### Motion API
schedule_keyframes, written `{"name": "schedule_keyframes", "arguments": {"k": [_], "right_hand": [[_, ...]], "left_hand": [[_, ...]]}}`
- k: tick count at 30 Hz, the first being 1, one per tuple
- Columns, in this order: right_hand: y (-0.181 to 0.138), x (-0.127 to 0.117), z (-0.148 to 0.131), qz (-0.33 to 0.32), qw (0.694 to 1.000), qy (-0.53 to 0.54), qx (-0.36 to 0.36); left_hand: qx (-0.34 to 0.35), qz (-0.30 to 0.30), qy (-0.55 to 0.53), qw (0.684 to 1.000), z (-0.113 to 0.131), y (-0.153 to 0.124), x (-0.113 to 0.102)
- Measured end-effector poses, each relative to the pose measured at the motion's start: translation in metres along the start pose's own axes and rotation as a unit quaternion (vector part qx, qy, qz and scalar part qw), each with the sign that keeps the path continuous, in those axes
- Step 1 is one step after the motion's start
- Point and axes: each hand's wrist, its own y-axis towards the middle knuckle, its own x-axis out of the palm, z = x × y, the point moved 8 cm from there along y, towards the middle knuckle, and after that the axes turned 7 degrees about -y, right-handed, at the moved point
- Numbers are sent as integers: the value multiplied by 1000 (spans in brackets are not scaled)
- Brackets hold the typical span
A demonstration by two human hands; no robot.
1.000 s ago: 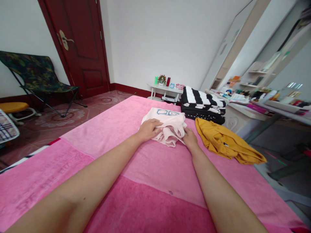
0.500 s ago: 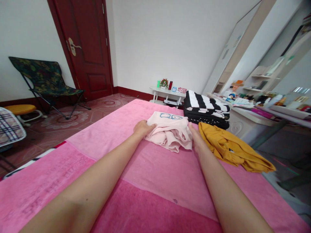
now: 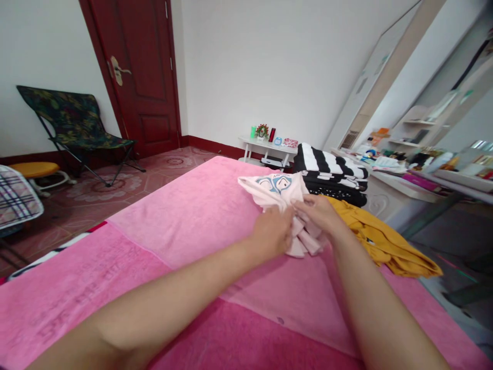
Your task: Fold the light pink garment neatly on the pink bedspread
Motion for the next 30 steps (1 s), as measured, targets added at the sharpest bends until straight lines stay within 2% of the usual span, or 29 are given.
{"name": "schedule_keyframes", "arguments": {"k": [2, 4, 6, 9, 11, 14, 16, 18, 19, 22, 26, 28, 30], "right_hand": [[-1, 6, -7, -58, 997, 36, -32], [0, 14, -2, -70, 997, -16, -23], [4, 23, 8, -64, 995, -82, -1], [10, 34, 27, -63, 995, -77, 25], [12, 35, 40, -46, 997, -38, 49], [12, 29, 59, -4, 995, 7, 95], [11, 26, 68, 17, 991, 28, 127], [8, 26, 72, 39, 987, 50, 147], [6, 25, 71, 52, 985, 59, 151], [-4, 20, 60, 99, 980, 75, 153], [-20, -1, 38, 136, 967, 154, 153], [-26, -24, 33, 153, 959, 185, 150], [-29, -60, 36, 181, 964, 130, 148]], "left_hand": [[71, -18, -31, 997, 22, -14, 14], [120, -25, -54, 991, 33, -22, 19], [160, -41, -76, 983, 36, -23, 20], [202, -60, -164, 964, 28, -13, 17], [159, -11, -271, 949, 3, 2, 7], [-10, 154, -369, 917, -73, 17, -11], [-117, 222, -319, 914, -124, 14, -17], [-221, 203, -210, 930, -165, 10, -13], [-247, 202, -195, 927, -180, 8, -12], [-258, 174, -181, 933, -198, 9, -1], [-224, 106, -189, 950, -192, 17, 17], [-214, 100, -203, 950, -192, 18, 20], [-212, 97, -210, 950, -193, 18, 21]]}}
